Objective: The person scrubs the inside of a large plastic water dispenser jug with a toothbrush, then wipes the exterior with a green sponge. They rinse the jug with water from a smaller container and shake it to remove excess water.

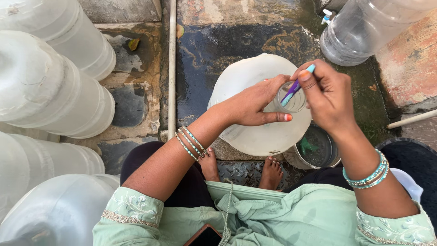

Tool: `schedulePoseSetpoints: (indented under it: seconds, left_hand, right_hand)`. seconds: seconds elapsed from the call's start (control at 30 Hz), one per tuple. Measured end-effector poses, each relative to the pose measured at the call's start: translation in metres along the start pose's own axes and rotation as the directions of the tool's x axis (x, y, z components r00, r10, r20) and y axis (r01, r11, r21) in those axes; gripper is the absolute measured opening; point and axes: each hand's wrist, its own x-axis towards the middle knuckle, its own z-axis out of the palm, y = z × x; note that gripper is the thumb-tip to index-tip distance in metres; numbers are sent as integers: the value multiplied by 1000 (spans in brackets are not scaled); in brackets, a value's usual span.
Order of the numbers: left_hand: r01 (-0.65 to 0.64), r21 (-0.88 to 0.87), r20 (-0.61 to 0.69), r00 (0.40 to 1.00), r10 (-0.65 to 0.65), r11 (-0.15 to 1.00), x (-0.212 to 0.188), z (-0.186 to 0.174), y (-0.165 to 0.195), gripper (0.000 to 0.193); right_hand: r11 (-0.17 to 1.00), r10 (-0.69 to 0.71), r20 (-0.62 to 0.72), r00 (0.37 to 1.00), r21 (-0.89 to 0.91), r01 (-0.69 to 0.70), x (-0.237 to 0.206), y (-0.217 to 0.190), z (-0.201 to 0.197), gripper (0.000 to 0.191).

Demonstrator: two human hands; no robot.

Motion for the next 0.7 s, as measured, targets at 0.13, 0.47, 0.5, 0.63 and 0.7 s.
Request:
schedulePoseSetpoints:
  seconds: [0.13,0.47,0.5,0.63,0.7]
  left_hand:
    - [33,22,51,998,-35,999,0,-2,-1,81]
    - [35,-2,50,998,-35,999,-1,-1,-2,85]
    - [30,-6,51,998,-30,1000,0,0,-2,85]
    - [55,-13,67,996,-54,998,2,1,-2,83]
    - [86,-13,66,994,-85,996,3,1,-3,86]
  right_hand:
    - [983,-112,-107,988,131,126,-6,-15,-28,32]
    - [988,-85,-23,996,-128,81,-24,-33,-26,31]
    - [993,-38,14,999,-114,39,-19,-25,-15,32]
    - [973,-154,64,986,-161,162,-9,-20,-10,35]
    - [963,-199,-30,979,-193,190,-15,-36,-27,36]
